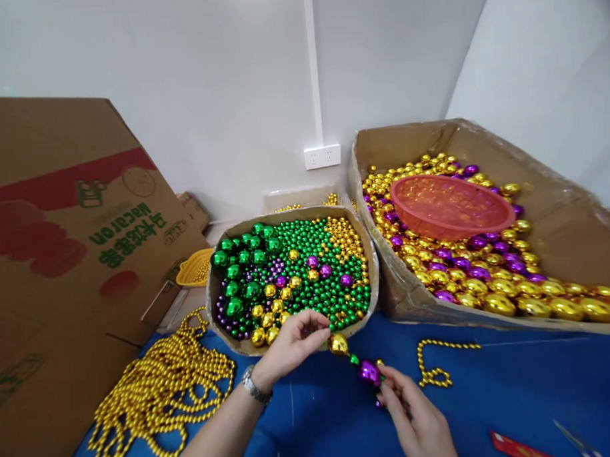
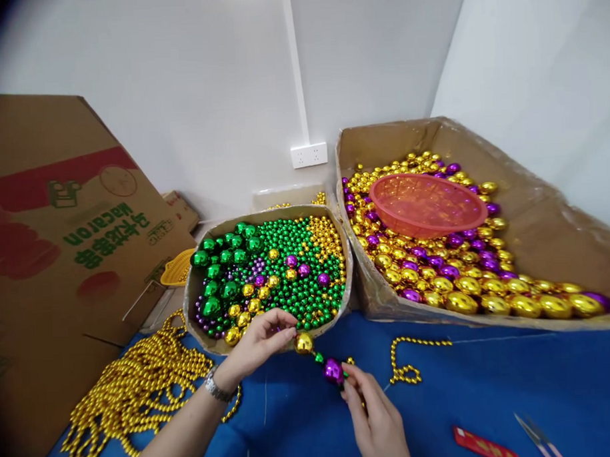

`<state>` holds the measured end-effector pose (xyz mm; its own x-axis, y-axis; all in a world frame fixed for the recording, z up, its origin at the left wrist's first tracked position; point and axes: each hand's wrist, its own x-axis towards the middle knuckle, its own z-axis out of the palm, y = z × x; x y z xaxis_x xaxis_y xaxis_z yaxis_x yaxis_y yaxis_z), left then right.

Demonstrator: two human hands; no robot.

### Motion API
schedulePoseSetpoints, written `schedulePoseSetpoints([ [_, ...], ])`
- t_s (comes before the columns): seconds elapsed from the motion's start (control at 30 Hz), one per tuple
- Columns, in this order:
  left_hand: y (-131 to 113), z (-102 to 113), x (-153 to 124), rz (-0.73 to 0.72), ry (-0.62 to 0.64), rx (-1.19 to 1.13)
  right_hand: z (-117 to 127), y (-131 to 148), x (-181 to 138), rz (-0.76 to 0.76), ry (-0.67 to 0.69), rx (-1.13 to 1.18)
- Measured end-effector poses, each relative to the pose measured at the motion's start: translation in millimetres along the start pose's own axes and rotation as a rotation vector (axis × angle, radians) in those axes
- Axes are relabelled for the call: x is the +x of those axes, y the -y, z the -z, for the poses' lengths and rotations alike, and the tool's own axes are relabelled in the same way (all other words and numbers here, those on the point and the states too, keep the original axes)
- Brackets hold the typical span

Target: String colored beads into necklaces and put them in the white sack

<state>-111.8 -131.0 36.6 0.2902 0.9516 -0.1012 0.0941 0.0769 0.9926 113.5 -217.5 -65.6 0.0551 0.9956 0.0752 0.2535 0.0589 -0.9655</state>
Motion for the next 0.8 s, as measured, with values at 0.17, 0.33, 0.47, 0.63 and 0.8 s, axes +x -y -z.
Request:
schedulePoseSetpoints([
  [0.17,5,-5,-15,-0.038,0.089,0.035,-20,-11,-20,-0.093,0.134,0.125],
  [0.33,-8,-12,-23,-0.224,-0.005,0.241,-4,4,-14,0.154,0.173,-0.129],
  [0.47,-39,-13,-23,-0.355,-0.085,0.283,14,38,10,0.374,0.088,-0.293],
  [0.63,-64,-18,-20,-0.472,-0.091,0.242,2,71,28,0.383,0.201,-0.205],
  [0.8,-54,-24,-25,-0.473,-0.175,0.137,-6,73,30,0.389,0.236,-0.097],
])
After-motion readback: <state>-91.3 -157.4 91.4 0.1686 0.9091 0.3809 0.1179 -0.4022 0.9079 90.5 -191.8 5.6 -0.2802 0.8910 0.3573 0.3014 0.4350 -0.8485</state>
